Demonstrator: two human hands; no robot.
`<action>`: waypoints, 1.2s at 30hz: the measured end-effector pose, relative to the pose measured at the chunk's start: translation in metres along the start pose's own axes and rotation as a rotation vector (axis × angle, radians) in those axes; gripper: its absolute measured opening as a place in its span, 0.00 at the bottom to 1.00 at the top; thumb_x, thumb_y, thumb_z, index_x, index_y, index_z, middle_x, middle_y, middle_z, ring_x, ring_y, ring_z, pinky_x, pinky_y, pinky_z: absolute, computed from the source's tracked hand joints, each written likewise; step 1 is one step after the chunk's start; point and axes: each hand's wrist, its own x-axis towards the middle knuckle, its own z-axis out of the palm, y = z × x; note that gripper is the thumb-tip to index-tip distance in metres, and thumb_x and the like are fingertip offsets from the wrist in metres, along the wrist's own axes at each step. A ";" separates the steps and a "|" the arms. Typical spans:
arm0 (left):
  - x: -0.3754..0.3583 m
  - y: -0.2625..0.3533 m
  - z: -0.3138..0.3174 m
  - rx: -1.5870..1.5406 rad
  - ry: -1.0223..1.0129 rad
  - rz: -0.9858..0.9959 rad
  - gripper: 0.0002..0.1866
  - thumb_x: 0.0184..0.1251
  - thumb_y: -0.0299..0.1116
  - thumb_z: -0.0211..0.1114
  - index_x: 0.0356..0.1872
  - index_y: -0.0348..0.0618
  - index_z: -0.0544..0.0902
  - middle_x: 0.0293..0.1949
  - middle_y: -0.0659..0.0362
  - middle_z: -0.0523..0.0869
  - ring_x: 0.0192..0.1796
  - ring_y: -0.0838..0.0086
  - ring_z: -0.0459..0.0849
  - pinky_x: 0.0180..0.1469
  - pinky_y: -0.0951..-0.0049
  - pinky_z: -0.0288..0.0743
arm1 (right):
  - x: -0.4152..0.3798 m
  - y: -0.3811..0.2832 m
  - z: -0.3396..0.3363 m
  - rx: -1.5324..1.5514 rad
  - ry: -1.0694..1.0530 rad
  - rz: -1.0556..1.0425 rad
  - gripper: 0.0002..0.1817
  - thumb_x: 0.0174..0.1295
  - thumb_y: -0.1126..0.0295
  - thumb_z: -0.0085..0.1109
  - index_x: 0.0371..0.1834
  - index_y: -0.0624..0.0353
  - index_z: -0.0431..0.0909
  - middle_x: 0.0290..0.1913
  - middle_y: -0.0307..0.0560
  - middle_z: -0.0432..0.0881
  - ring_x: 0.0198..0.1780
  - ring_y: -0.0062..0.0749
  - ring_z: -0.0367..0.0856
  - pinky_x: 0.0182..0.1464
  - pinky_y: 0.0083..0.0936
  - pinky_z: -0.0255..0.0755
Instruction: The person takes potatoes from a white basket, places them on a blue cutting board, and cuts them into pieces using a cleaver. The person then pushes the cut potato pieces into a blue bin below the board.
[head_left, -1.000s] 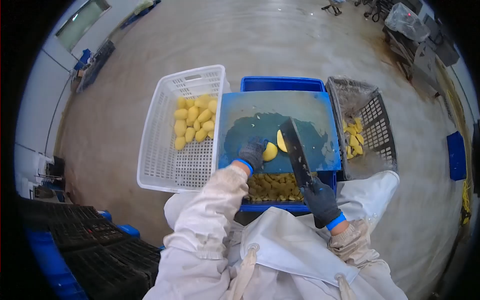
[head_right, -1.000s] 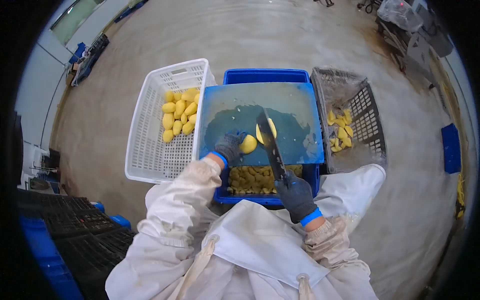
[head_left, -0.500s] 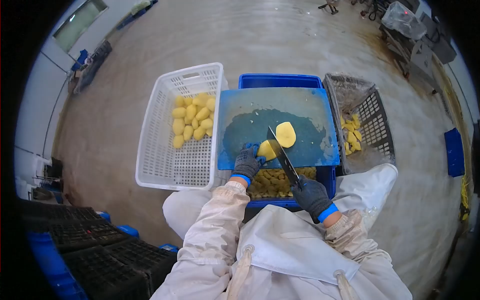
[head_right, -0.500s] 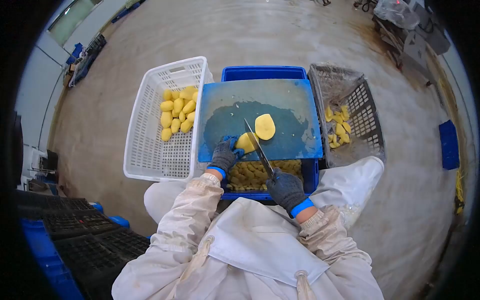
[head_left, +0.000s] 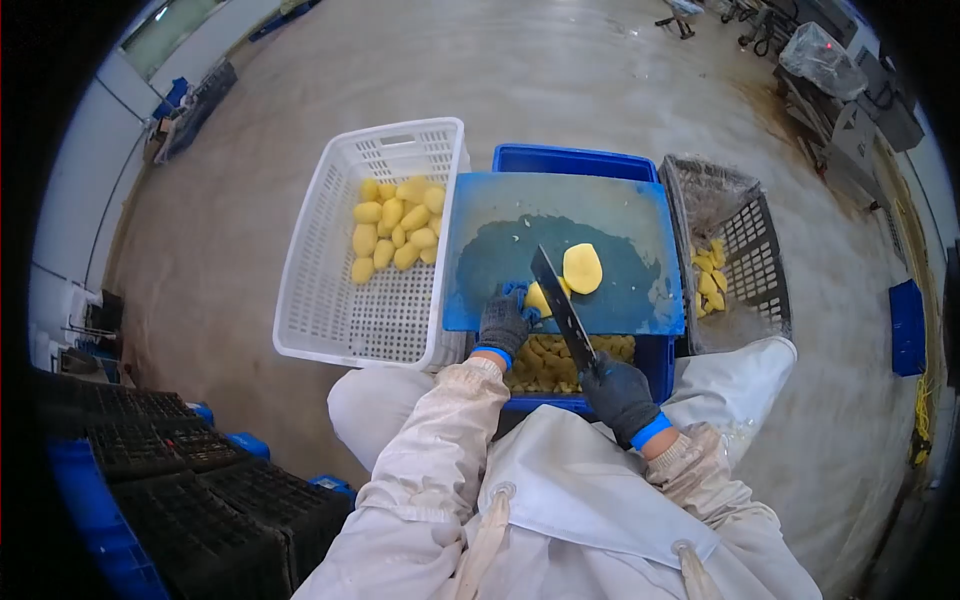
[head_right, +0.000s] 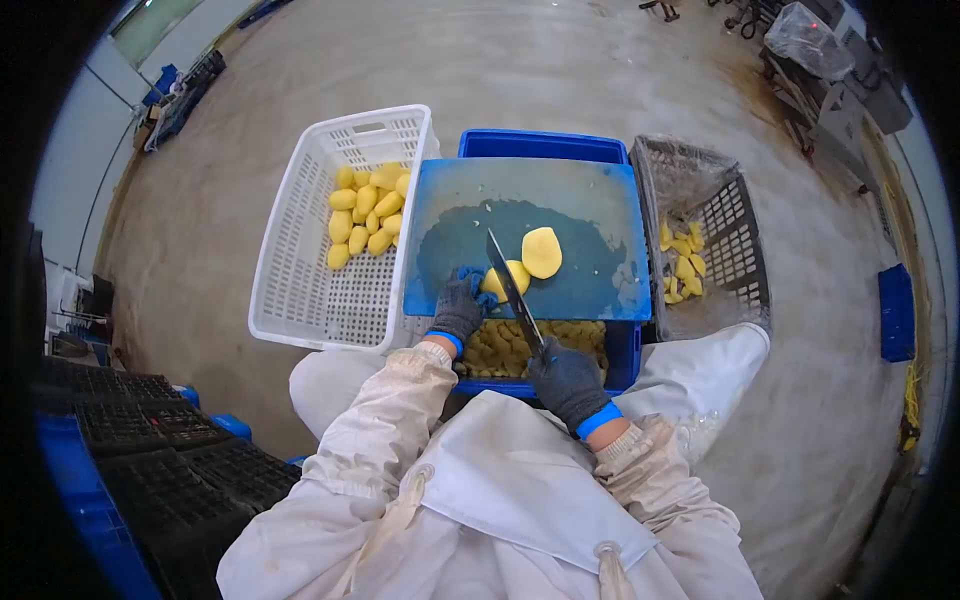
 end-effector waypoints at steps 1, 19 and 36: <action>0.001 0.000 0.000 0.000 0.000 0.001 0.21 0.50 0.36 0.65 0.46 0.39 0.78 0.46 0.47 0.77 0.52 0.53 0.73 0.53 0.59 0.69 | 0.001 0.003 0.005 -0.016 -0.020 0.002 0.15 0.57 0.59 0.51 0.37 0.60 0.73 0.26 0.59 0.80 0.32 0.54 0.80 0.36 0.47 0.72; 0.017 -0.062 0.004 -0.257 -0.250 -0.025 0.25 0.56 0.37 0.62 0.57 0.46 0.73 0.56 0.47 0.74 0.56 0.53 0.74 0.56 0.61 0.70 | -0.006 0.024 0.010 0.299 0.101 0.032 0.17 0.60 0.57 0.50 0.43 0.57 0.76 0.29 0.57 0.81 0.33 0.55 0.79 0.35 0.45 0.72; -0.030 0.070 0.032 0.129 -0.076 0.460 0.31 0.61 0.39 0.57 0.65 0.43 0.61 0.64 0.48 0.63 0.69 0.49 0.55 0.64 0.48 0.53 | -0.014 0.084 0.005 0.821 0.378 0.248 0.12 0.62 0.69 0.52 0.45 0.64 0.74 0.31 0.55 0.79 0.27 0.48 0.77 0.32 0.34 0.71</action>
